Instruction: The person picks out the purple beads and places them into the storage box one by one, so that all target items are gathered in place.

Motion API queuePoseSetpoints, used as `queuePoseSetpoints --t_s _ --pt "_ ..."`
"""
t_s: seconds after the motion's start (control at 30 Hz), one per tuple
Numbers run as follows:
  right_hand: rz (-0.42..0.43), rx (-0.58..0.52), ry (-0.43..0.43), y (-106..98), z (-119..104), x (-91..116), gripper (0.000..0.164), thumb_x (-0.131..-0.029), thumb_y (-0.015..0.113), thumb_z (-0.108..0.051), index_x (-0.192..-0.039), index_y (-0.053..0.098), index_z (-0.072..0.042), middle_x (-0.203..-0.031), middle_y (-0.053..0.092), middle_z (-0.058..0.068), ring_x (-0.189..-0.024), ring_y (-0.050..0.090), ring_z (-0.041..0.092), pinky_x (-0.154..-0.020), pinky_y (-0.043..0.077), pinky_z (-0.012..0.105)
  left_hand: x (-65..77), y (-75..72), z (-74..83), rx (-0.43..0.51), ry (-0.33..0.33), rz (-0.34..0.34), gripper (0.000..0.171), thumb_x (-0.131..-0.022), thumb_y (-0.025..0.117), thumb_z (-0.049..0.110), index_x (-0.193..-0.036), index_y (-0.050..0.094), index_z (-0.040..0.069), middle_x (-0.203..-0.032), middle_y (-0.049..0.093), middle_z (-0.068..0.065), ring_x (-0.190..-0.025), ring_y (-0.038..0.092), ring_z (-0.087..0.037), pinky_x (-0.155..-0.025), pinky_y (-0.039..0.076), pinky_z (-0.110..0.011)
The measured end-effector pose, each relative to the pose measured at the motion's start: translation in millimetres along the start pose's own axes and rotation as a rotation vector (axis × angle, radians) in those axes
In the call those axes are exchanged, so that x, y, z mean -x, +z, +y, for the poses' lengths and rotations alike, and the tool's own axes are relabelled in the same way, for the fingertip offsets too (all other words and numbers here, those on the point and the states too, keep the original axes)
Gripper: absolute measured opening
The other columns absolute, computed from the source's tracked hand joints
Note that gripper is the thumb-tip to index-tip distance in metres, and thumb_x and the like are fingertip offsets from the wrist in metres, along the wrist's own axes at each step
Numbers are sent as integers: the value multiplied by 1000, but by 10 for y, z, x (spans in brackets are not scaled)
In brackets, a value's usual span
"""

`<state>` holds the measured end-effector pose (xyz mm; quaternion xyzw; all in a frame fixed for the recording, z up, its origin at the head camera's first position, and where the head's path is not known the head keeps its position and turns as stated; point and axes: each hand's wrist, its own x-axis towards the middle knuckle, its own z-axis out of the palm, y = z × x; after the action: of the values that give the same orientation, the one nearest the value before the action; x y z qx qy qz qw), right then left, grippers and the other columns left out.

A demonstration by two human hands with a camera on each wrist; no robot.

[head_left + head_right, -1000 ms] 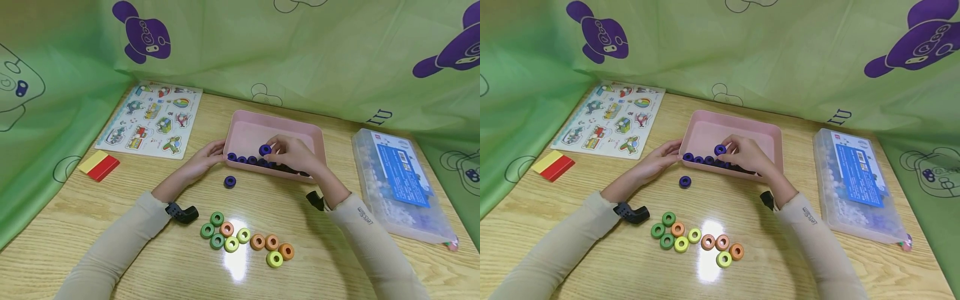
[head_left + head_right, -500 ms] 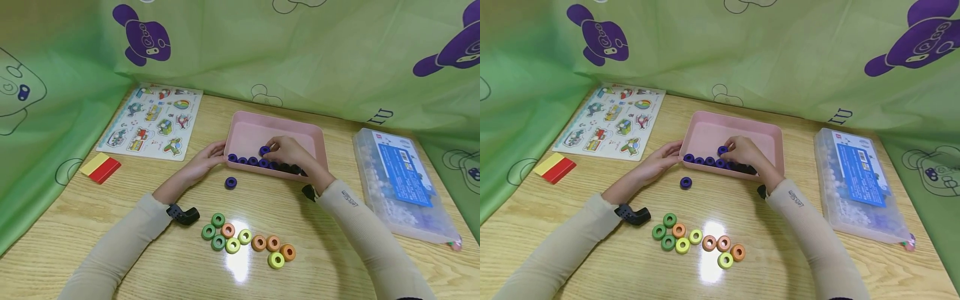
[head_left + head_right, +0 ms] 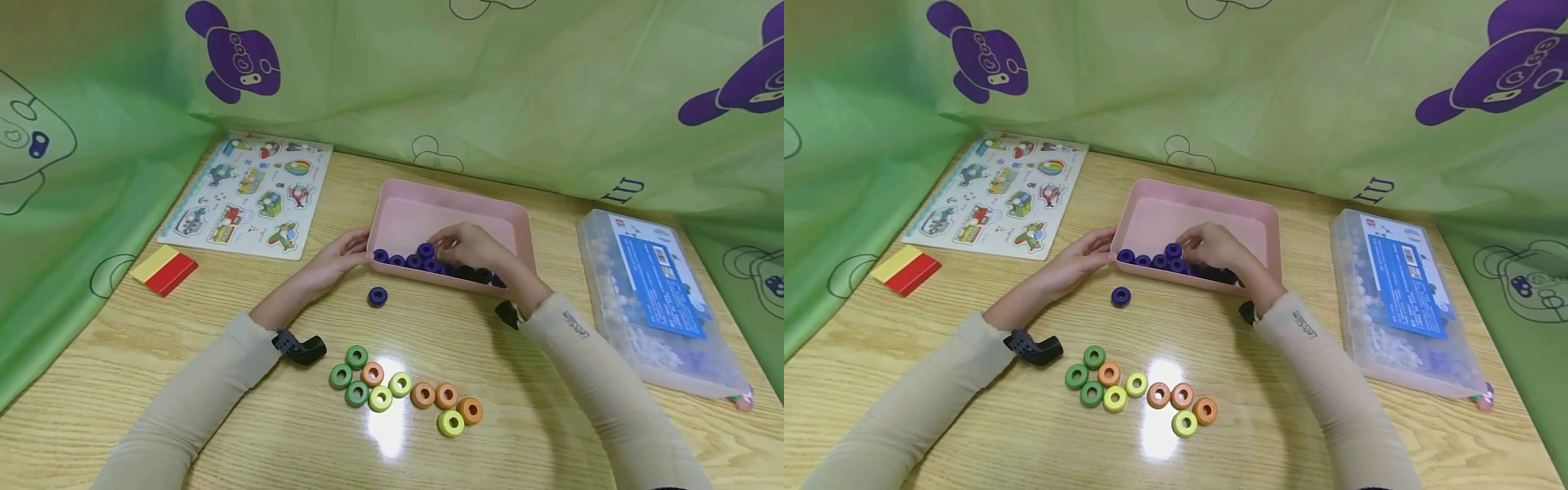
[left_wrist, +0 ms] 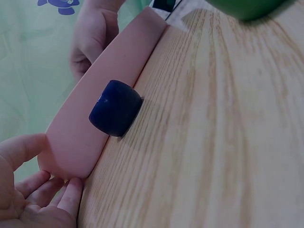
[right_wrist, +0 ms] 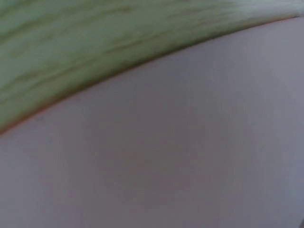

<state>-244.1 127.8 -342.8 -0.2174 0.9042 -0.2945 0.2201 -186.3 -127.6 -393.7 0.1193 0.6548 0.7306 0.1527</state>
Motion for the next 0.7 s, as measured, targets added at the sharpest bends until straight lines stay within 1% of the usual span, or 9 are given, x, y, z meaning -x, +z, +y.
queuePoseSetpoints --t_s 0.13,0.2,0.27,0.3,0.37,0.43,0.53,0.63,0.7 --pt "85 13 -10 -32 -27 70 29 -79 57 -16 -108 55 -11 -88 58 5 -73 54 16 -57 44 29 -1 2 1 3 1 -2 55 -83 53 10 -131 26 4 -133 26 -11 -120 25 -20 -96 23 -32" --pt "140 -9 -28 -38 -71 126 29 -79 58 -19 -107 55 -11 -87 57 4 -73 52 17 -58 43 30 0 -2 3 2 0 -1 55 -83 53 9 -131 26 4 -133 26 -11 -120 25 -20 -96 23 -32" --pt "185 -48 -72 -22 -132 192 29 -79 58 -21 -106 56 -11 -85 57 3 -71 52 17 -57 43 30 4 -8 3 -5 -1 -1 55 -83 53 10 -131 26 4 -133 26 -11 -121 25 -20 -96 23 -32" --pt "197 -63 -109 -7 -166 225 28 -79 58 -22 -105 57 -11 -84 57 2 -69 52 18 -57 43 31 4 -12 4 -9 -2 -1 55 -83 53 10 -131 26 4 -133 27 -11 -121 25 -20 -96 23 -32" --pt "201 -84 -168 42 -249 299 28 -79 58 -26 -103 57 -13 -81 57 0 -65 51 18 -54 43 31 3 -16 10 -15 -2 0 54 -83 53 10 -130 26 5 -133 27 -10 -120 25 -20 -96 23 -31" --pt "181 -91 -230 110 -323 357 27 -78 59 -28 -101 58 -14 -79 58 -1 -63 51 16 -54 42 30 5 -13 27 -18 -5 -2 54 -83 52 10 -131 26 5 -133 27 -10 -121 25 -20 -96 23 -31" --pt "105 -90 -293 236 -411 414 26 -78 59 -28 -100 58 -14 -78 58 -1 -60 49 13 -52 41 28 26 14 76 -11 -7 -10 54 -84 50 8 -131 24 3 -134 25 -12 -121 23 -22 -97 22 -33" --pt "2 -83 -333 364 -469 433 28 -78 60 -24 -102 57 -10 -77 58 -2 -62 51 11 -54 42 26 63 52 137 -6 -7 -11 54 -85 48 5 -131 22 0 -134 23 -16 -122 21 -25 -97 20 -34" --pt "-68 -60 -341 445 -494 434 32 -78 60 -23 -106 55 -9 -77 58 -4 -63 53 10 -54 44 25 82 72 162 -7 -8 -8 53 -85 48 5 -131 22 -1 -134 22 -17 -122 20 -26 -97 20 -35"
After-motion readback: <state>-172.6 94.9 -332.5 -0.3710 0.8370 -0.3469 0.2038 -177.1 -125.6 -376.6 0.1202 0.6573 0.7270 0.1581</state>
